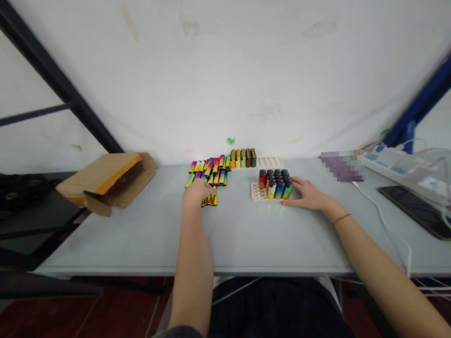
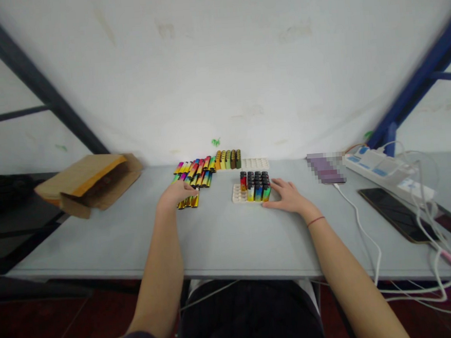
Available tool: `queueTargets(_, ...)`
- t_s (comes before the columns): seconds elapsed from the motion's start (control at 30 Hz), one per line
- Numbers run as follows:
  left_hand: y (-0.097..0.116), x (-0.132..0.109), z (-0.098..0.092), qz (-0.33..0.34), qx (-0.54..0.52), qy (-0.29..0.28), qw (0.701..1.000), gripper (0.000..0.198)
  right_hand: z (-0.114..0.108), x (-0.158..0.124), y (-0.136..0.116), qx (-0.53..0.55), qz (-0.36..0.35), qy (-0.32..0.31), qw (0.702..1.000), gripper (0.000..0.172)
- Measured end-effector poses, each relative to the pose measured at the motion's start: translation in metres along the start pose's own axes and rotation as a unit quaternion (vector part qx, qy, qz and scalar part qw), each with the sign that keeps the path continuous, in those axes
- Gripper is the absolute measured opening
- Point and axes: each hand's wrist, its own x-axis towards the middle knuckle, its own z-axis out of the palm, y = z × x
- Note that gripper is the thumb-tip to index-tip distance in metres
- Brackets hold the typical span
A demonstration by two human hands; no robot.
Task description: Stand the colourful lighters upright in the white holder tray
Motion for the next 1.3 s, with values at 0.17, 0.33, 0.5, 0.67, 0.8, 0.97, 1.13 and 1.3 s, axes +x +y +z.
queueTargets(0.17,0.019,-0.006,0.003,-0.050,0.088,-0.019,0.995,0.030,0.001,0.000,0.001,0.001,-0.003,0.007,1.000,0.092)
queueTargets(0.33,0.022,-0.009,0.000,-0.063,0.098,-0.035,0.993,0.035,0.002,0.001,0.003,0.001,-0.003,0.005,1.000,0.094)
queueTargets(0.5,0.024,-0.007,0.004,-0.048,0.091,-0.033,0.994,0.026,0.004,0.002,0.004,0.002,-0.006,0.013,1.000,0.092)
queueTargets(0.67,0.036,-0.011,0.010,0.012,0.088,-0.073,0.993,0.014,0.002,0.002,0.003,-0.002,-0.003,0.006,1.000,0.095)
queueTargets(0.8,0.041,-0.011,0.014,0.055,0.031,-0.102,0.993,0.008,0.001,0.002,0.001,-0.002,-0.001,0.004,1.000,0.094)
queueTargets(0.97,0.036,-0.005,0.017,0.110,-0.099,-0.124,0.981,0.024,0.000,0.001,-0.001,-0.003,0.007,-0.006,1.000,0.092)
queueTargets(1.13,0.051,-0.005,0.028,0.099,-0.330,-0.077,0.936,0.028,-0.001,0.001,-0.002,-0.002,0.005,-0.008,1.000,0.093)
queueTargets(1.3,0.073,-0.009,0.040,0.050,-0.515,-0.069,0.853,0.031,-0.001,0.002,0.001,0.008,-0.008,-0.002,1.000,0.092)
